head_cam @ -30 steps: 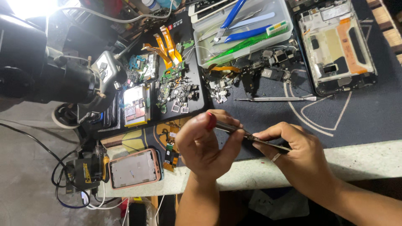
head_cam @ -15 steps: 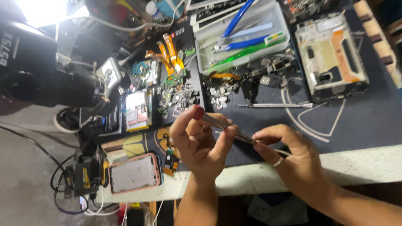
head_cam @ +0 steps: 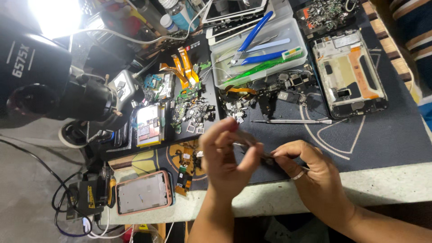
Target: The person uses a small screwdriver to remove screws from a disassembled smartphone chassis and then manipulates internal components with their fingers. The workbench is cluttered with various electronic parts and tools.
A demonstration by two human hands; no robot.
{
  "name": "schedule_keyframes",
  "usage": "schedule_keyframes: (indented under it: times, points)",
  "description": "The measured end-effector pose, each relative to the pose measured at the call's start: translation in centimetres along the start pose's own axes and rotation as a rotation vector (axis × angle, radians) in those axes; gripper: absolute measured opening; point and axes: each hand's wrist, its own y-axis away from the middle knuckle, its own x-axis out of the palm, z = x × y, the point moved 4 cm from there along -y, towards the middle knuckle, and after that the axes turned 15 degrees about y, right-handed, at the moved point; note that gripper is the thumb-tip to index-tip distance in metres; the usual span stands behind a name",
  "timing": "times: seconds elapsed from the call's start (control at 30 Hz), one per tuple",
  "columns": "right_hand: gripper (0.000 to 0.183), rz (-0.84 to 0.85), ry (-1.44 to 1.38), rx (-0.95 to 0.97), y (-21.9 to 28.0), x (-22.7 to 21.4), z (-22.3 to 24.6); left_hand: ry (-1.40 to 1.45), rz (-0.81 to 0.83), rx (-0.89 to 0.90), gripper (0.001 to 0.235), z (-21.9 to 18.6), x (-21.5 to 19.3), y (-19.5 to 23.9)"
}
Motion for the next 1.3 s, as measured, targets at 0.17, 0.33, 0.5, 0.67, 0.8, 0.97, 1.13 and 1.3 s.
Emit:
schedule_keyframes:
  times: [0.17, 0.33, 0.5, 0.67, 0.8, 0.97, 1.13, 1.3]
  points:
    - [0.010, -0.031, 0.023, -0.106, 0.0, -0.3, 0.4, -0.006, 0.014, -0.018, 0.068, 0.2, 0.6, 0.1]
    - [0.012, -0.019, 0.037, -0.106, 0.1, -0.4, 0.4, -0.027, 0.024, -0.014, 0.068, 0.3, 0.4, 0.4]
    - [0.017, 0.015, 0.032, -0.050, -0.1, -0.6, 0.8, -0.029, -0.002, 0.011, 0.067, 0.2, 0.3, 0.3]
    - [0.027, 0.086, 0.135, 0.009, -0.6, -1.0, 1.8, -0.105, -0.119, 0.158, 0.062, -1.3, -0.7, 0.4]
    - [0.032, 0.142, 0.221, -0.062, -1.2, -1.4, 2.2, -0.178, -0.161, 0.285, 0.063, -2.4, -1.3, 0.5]
    - [0.031, 0.299, 0.273, -0.146, -2.1, -0.9, 1.2, -0.120, -0.101, 0.296, 0.066, -3.0, -1.0, 1.0]
    - [0.026, 0.473, -0.032, 0.002, -2.1, 0.5, -0.7, -0.113, -0.097, 0.236, 0.066, -3.3, -0.6, 1.5]
    - [0.028, 0.553, -0.170, 0.129, -1.8, 1.4, -1.9, -0.173, -0.076, 0.246, 0.068, -3.7, -0.6, 1.2]
